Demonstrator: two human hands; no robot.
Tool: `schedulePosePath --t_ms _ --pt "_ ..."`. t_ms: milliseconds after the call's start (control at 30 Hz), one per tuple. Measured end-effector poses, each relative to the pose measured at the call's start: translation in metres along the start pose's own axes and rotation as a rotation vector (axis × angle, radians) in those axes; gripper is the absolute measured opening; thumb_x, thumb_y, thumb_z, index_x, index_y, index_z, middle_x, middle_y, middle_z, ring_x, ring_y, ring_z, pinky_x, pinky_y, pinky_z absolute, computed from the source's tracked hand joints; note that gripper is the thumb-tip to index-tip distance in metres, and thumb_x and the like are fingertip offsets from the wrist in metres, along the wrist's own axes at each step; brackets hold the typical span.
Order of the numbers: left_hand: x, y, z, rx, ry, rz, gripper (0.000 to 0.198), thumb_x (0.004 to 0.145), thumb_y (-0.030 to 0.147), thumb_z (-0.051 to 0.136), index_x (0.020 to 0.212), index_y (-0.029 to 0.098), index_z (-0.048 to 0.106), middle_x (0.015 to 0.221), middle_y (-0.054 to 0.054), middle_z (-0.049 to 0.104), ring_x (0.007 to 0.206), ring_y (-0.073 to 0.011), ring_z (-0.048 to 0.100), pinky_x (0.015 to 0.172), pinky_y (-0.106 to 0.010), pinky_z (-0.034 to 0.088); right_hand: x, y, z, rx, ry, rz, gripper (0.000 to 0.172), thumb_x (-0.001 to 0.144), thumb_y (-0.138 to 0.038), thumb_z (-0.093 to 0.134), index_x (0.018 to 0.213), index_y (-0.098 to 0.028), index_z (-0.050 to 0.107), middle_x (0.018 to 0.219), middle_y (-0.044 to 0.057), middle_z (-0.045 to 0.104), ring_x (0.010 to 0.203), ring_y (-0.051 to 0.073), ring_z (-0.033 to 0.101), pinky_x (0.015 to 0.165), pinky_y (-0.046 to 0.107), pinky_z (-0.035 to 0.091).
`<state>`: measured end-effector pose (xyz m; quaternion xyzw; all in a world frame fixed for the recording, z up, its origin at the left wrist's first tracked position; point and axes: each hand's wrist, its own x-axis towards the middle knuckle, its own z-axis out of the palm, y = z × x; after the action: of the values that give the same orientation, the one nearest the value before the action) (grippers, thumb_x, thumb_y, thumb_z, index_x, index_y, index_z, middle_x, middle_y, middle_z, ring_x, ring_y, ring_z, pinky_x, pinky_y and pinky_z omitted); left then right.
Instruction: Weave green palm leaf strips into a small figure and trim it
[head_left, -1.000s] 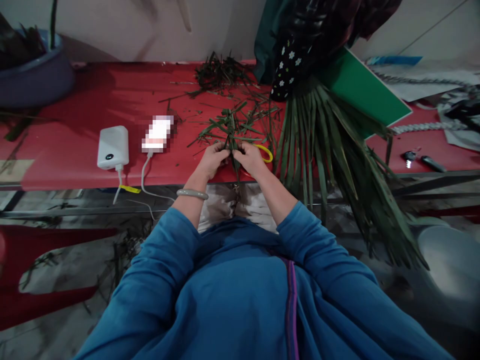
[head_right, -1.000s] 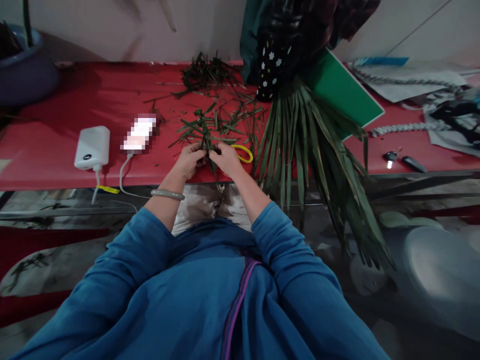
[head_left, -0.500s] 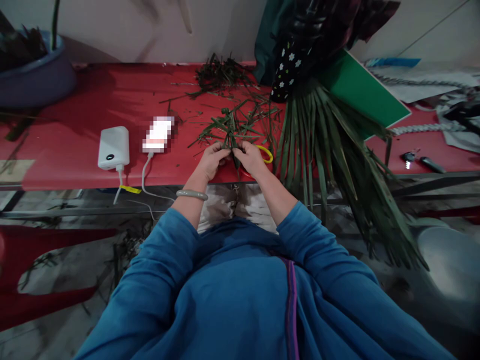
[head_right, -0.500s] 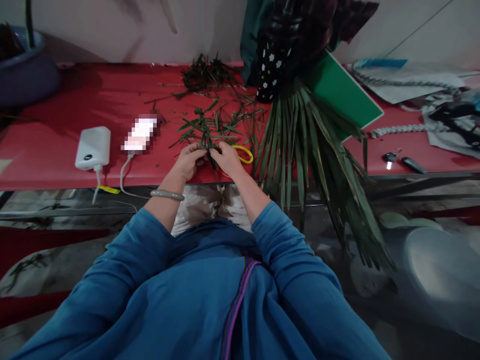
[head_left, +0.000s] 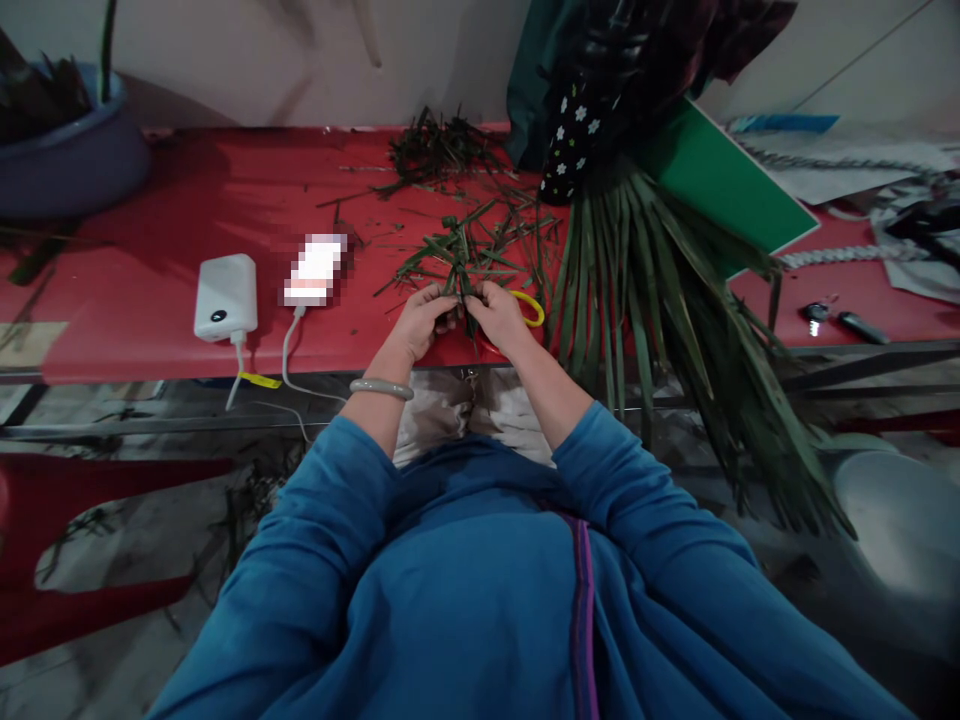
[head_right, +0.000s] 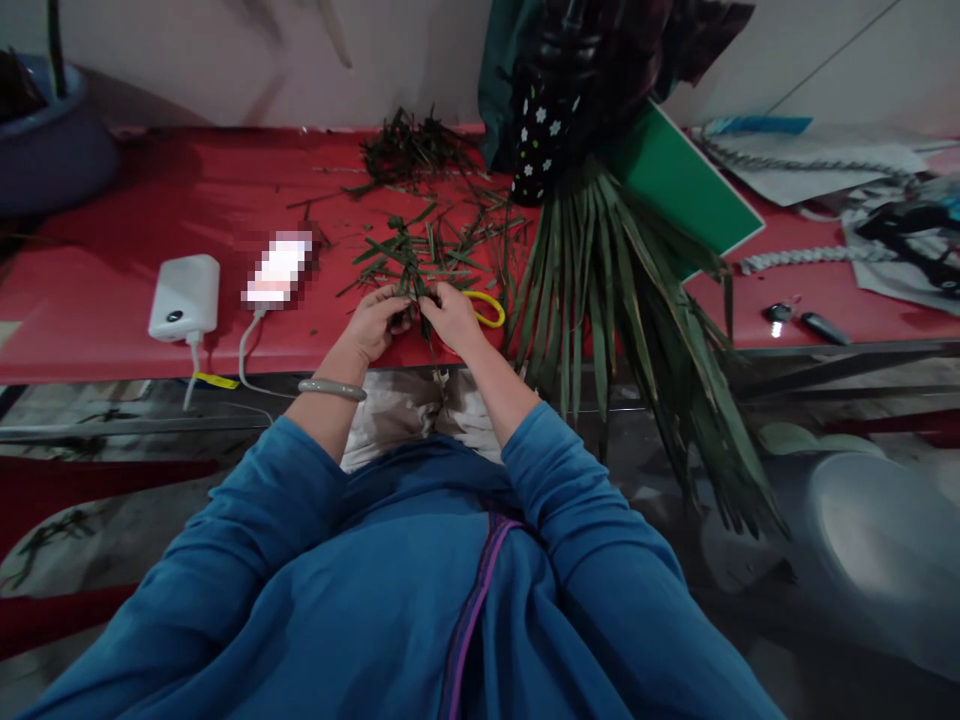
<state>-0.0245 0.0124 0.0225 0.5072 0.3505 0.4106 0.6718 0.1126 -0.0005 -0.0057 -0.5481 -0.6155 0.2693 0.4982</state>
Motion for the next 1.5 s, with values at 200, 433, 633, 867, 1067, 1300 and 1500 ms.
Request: schedulePosePath --t_ms 200,433,633,867,1067,1300,1500 --pt "-0.002 0.002 0.000 0.010 -0.020 0.009 0.011 0.062 0.023 0.055 0.066 0.016 0.047 0.047 0.005 0.049 0.038 -0.0043 0.041 0.035 -0.017 0.022 0.000 -0.003 0.000 -0.024 0.016 -0.001 0.016 0.072 -0.030 0.046 0.074 -0.016 0.053 0.068 0.000 0.057 0.064 0.013 0.051 0.064 0.028 0.041" --pt "0.002 -0.004 0.001 0.008 0.023 0.061 0.010 0.061 0.016 0.053 0.070 0.016 0.051 0.054 0.004 0.054 0.046 -0.0058 0.049 0.040 -0.017 0.030 -0.001 -0.004 0.000 0.055 -0.013 0.009 0.016 0.075 -0.032 0.045 0.072 -0.017 0.051 0.066 -0.002 0.056 0.065 0.012 0.051 0.064 0.026 0.041" --pt "0.005 -0.006 0.004 0.028 0.045 0.076 0.008 0.066 0.021 0.055 0.069 0.016 0.051 0.048 0.005 0.049 0.041 -0.0048 0.045 0.041 -0.017 0.031 -0.001 -0.004 0.000 0.084 -0.002 0.010 0.016 0.074 -0.033 0.047 0.072 -0.017 0.050 0.066 -0.003 0.055 0.065 0.012 0.050 0.064 0.025 0.040" --pt "0.007 -0.011 0.006 0.070 0.074 0.108 0.016 0.069 0.030 0.057 0.066 0.017 0.050 0.047 0.005 0.047 0.041 -0.0047 0.042 0.043 -0.018 0.032 -0.002 -0.008 -0.003 0.097 -0.005 0.038 0.024 0.077 -0.038 0.042 0.069 -0.018 0.050 0.063 -0.003 0.053 0.064 0.011 0.049 0.064 0.025 0.040" --pt "0.004 -0.008 0.007 0.131 0.113 0.139 0.016 0.068 0.026 0.058 0.059 0.016 0.048 0.045 0.006 0.043 0.040 -0.0039 0.037 0.042 -0.018 0.029 -0.001 -0.008 -0.003 0.082 0.006 0.042 0.022 0.077 -0.036 0.041 0.070 -0.018 0.051 0.065 -0.003 0.053 0.066 0.012 0.050 0.065 0.025 0.040" --pt "0.004 -0.007 0.008 0.126 0.122 0.135 0.012 0.065 0.021 0.057 0.060 0.015 0.048 0.046 0.005 0.046 0.042 -0.0043 0.041 0.044 -0.019 0.031 0.000 -0.005 -0.003 0.048 0.048 0.027 0.016 0.075 -0.033 0.045 0.073 -0.018 0.050 0.067 -0.002 0.055 0.066 0.012 0.051 0.065 0.026 0.040" --pt "0.005 -0.007 0.008 0.108 0.120 0.103 0.008 0.064 0.020 0.056 0.062 0.015 0.050 0.045 0.006 0.047 0.040 -0.0041 0.041 0.042 -0.018 0.032 0.000 -0.004 -0.002 0.072 0.039 0.018 0.018 0.074 -0.035 0.046 0.072 -0.018 0.050 0.066 -0.003 0.054 0.066 0.012 0.050 0.064 0.026 0.041"
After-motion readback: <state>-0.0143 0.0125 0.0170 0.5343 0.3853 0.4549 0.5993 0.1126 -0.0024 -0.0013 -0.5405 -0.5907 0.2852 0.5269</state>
